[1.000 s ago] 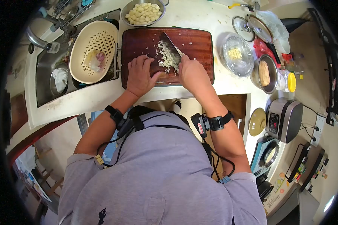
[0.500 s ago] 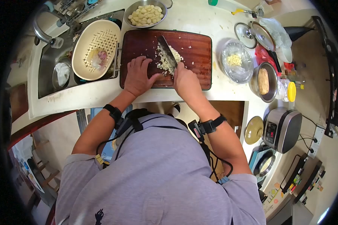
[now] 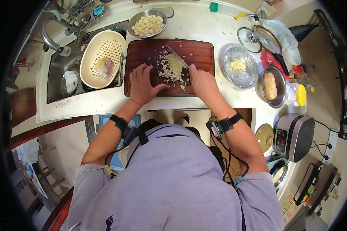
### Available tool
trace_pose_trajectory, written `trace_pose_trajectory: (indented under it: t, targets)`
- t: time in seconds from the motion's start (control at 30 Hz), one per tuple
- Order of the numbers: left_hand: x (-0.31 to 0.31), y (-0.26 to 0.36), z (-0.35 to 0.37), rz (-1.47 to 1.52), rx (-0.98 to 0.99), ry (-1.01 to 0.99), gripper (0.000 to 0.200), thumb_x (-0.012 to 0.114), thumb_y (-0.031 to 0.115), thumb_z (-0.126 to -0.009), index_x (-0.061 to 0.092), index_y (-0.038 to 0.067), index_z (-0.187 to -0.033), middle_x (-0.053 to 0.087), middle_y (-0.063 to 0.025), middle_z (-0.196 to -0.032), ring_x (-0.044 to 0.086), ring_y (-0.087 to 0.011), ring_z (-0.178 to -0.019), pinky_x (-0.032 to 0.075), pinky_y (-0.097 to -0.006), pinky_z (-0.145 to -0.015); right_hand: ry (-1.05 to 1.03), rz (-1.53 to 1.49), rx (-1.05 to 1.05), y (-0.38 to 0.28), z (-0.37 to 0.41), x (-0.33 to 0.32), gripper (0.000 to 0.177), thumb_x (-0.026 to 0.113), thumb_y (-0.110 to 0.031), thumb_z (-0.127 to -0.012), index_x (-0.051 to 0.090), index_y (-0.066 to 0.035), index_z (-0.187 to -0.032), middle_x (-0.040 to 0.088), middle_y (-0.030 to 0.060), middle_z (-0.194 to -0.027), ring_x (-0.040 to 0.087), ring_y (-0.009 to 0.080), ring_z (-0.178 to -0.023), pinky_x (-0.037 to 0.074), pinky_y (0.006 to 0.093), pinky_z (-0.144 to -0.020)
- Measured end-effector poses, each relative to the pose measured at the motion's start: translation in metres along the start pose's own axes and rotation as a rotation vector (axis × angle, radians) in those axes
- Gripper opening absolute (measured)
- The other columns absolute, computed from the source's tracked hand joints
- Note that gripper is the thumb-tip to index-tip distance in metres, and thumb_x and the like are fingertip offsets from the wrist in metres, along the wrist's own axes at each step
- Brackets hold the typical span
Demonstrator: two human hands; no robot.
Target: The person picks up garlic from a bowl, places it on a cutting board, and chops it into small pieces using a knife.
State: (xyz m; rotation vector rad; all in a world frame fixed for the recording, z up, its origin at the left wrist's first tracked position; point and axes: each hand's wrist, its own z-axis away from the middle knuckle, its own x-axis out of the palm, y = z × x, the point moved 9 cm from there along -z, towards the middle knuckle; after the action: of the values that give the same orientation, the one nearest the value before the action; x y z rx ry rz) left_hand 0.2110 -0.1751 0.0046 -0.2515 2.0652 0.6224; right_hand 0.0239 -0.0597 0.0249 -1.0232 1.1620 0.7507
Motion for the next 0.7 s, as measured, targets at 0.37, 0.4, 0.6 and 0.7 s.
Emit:
trace_pose_trajectory:
  t: [0.37,0.4,0.6,0.7]
  targets:
    - [0.029,0.049,-0.012,-0.124,-0.199,-0.011,0.084,0.088,0.049,-0.077,0.05,0.003,-0.137,0.047,-0.0168,-0.137,0.044,-0.0372,-0.128,0.033,-0.0558,-0.107,0.072,0.183,-0.222,-0.008,-0.067,-0.011,0.014,0.054,-0.018,-0.102,0.06,-0.009,-0.111,0.072,0.0185,-0.084,0.074,0.04,-0.082,0.058,0.0542,-0.067]
    - [0.027,0.041,-0.014,-0.132,-0.218,0.004,0.08,0.086,0.048,-0.079,0.052,0.003,-0.135,0.048,-0.0168,-0.136,0.045,-0.0372,-0.128,0.034,-0.0553,-0.106,0.054,0.182,-0.247,-0.013,-0.067,-0.013,0.014,0.054,-0.019,-0.103,0.06,-0.009,-0.111,0.072,0.0187,-0.084,0.074,0.0402,-0.082,0.058,0.054,-0.068]
    - [0.006,0.024,-0.007,-0.072,-0.162,0.037,0.05,0.082,0.036,-0.087,0.061,0.005,-0.12,0.056,-0.0147,-0.125,0.051,-0.0351,-0.121,0.037,-0.0518,-0.101,0.022,0.001,-0.299,-0.014,-0.041,-0.014,0.02,0.057,-0.026,-0.105,0.06,-0.006,-0.107,0.07,0.0189,-0.081,0.072,0.0407,-0.077,0.057,0.0517,-0.065]
    - [0.008,0.03,0.001,0.035,-0.01,-0.053,0.047,0.081,0.032,-0.088,0.061,0.007,-0.122,0.059,-0.0129,-0.122,0.054,-0.0337,-0.118,0.038,-0.0513,-0.102,-0.06,-0.262,-0.101,0.004,-0.029,-0.013,0.025,0.059,-0.029,-0.108,0.058,-0.005,-0.102,0.066,0.014,-0.075,0.068,0.0321,-0.063,0.054,0.0444,-0.057]
